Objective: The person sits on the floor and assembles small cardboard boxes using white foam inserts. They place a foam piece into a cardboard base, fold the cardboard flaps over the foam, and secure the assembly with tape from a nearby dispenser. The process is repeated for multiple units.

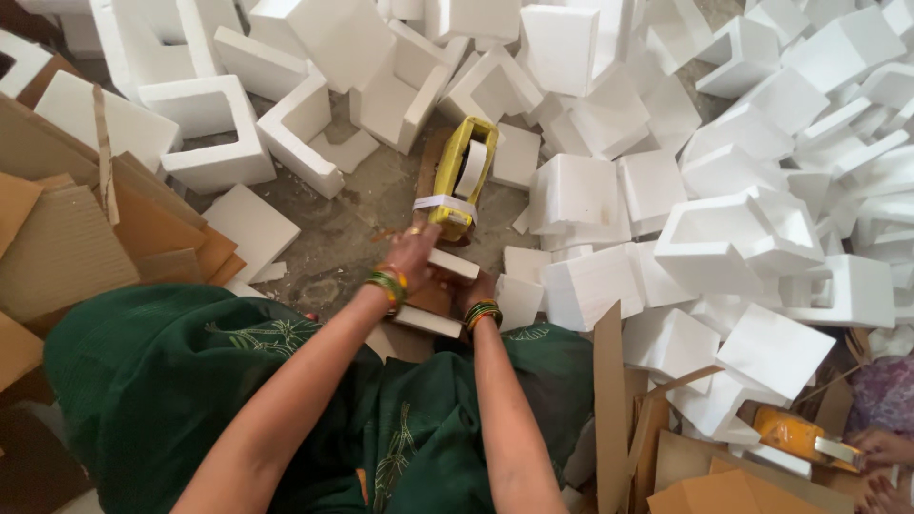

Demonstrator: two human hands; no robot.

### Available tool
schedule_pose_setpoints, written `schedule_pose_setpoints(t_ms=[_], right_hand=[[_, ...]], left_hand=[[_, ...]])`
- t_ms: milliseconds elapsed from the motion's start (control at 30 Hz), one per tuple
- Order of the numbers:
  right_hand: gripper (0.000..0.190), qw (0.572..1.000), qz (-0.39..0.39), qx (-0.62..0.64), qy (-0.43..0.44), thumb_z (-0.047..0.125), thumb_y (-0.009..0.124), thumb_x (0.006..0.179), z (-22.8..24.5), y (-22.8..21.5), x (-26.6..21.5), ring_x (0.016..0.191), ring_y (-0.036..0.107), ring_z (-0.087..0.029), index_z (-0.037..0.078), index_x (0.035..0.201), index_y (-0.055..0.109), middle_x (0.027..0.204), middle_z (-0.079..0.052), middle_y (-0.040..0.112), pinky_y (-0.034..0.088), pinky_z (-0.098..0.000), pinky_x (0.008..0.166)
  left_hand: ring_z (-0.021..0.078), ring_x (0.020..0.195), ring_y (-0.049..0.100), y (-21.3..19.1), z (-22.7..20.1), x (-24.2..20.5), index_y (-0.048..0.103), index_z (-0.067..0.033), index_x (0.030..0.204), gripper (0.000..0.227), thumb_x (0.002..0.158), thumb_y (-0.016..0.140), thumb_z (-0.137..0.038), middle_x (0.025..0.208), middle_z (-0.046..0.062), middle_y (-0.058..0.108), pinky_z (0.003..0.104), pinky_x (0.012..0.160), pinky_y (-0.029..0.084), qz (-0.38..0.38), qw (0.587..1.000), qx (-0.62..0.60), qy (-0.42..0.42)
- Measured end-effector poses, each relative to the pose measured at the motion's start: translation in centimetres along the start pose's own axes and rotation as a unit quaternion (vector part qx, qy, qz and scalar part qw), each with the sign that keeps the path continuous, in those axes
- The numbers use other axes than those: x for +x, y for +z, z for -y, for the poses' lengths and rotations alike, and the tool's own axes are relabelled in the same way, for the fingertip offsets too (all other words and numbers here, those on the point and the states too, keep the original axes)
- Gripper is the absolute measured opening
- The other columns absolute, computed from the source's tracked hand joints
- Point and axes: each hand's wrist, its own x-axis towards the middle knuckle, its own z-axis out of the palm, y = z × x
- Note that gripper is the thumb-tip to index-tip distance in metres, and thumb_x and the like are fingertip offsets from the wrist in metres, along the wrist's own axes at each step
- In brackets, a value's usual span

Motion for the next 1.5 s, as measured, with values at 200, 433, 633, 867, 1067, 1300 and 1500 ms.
schedule_pose_setpoints(t_ms=[200, 433, 633, 867, 1067, 1300, 1500], right_hand=[[0.043, 0.955, 0.037, -0.293, 0.012, 0.018, 0.091, 0.075, 2.4, -2.7, 0.6, 0.09, 0.068, -0.024, 0.004, 0.111, 0.074, 0.101, -0.014, 0.075, 0.056, -0.0378, 0.079], [0.03, 0.991, -0.125, -0.052, -0.024, 0.029, 0.074, 0.092, 13.1, -7.0, 1.0, 0.07, 0.06, -0.012, 0.005, 0.109, 0.079, 0.08, -0.004, 0.069, 0.049, -0.0288, 0.063], [0.033, 0.996, -0.083, -0.016, 0.017, 0.031, 0.077, 0.091, 18.2, -3.1, 2.8, 0.065, 0.058, -0.011, -0.002, 0.094, 0.079, 0.075, -0.001, 0.07, 0.048, -0.0279, 0.059], [0.018, 0.996, 0.016, 0.086, -0.025, 0.017, 0.079, 0.088, 6.3, 0.5, -5.8, 0.073, 0.06, -0.011, 0.0, 0.096, 0.077, 0.082, -0.004, 0.07, 0.05, -0.0275, 0.066], [0.018, 0.98, 0.077, -0.166, 0.078, 0.019, 0.083, 0.089, 0.8, 2.1, -2.8, 0.076, 0.065, -0.02, 0.001, 0.091, 0.079, 0.089, -0.014, 0.077, 0.053, -0.0338, 0.073], [0.027, 0.988, 0.041, -0.148, -0.002, 0.011, 0.077, 0.077, 2.5, 3.1, -2.9, 0.087, 0.073, -0.024, -0.002, 0.1, 0.075, 0.098, -0.018, 0.079, 0.056, -0.0377, 0.079], [0.028, 0.973, -0.106, -0.203, -0.012, 0.025, 0.067, 0.09, 12.1, 3.4, -10.6, 0.086, 0.077, -0.035, -0.001, 0.093, 0.075, 0.091, -0.023, 0.077, 0.058, -0.0423, 0.079]], left_hand=[[0.0302, 0.113, 0.071, -1.3, 5.3, -3.1, 0.067, -0.0118, 0.126, 0.048, 0.08, 0.077, 0.0, 0.122, 0.012, 0.072, 0.037, 0.097, 0.056, -0.065, 0.953, -0.287, 0.065], [0.0322, 0.112, 0.067, -0.4, 3.7, -2.5, 0.066, -0.0129, 0.122, 0.047, 0.079, 0.077, 0.002, 0.12, 0.011, 0.07, 0.039, 0.095, 0.054, -0.078, 0.953, -0.276, 0.094], [0.0321, 0.115, 0.065, -1.2, 3.3, -3.3, 0.066, -0.0129, 0.12, 0.045, 0.078, 0.078, 0.0, 0.119, 0.01, 0.069, 0.04, 0.096, 0.053, -0.048, 0.961, -0.267, 0.057], [0.0316, 0.113, 0.067, -0.7, 3.4, -2.9, 0.067, -0.012, 0.119, 0.044, 0.078, 0.079, -0.001, 0.12, 0.011, 0.069, 0.038, 0.095, 0.054, -0.052, 0.956, -0.284, 0.056], [0.0315, 0.116, 0.067, 1.0, 4.3, -2.8, 0.067, -0.0123, 0.124, 0.047, 0.079, 0.079, -0.008, 0.122, 0.01, 0.07, 0.039, 0.097, 0.054, -0.048, 0.958, -0.273, 0.071], [0.0411, 0.112, 0.059, 3.6, 5.6, -0.8, 0.059, -0.0082, 0.123, 0.059, 0.069, 0.084, -0.017, 0.116, 0.019, 0.064, 0.046, 0.096, 0.05, 0.007, 0.98, -0.183, 0.078], [0.0405, 0.107, 0.063, 3.8, 5.4, -1.2, 0.062, -0.0106, 0.114, 0.047, 0.071, 0.081, -0.009, 0.109, 0.017, 0.068, 0.046, 0.09, 0.052, -0.002, 0.981, -0.195, 0.022]])
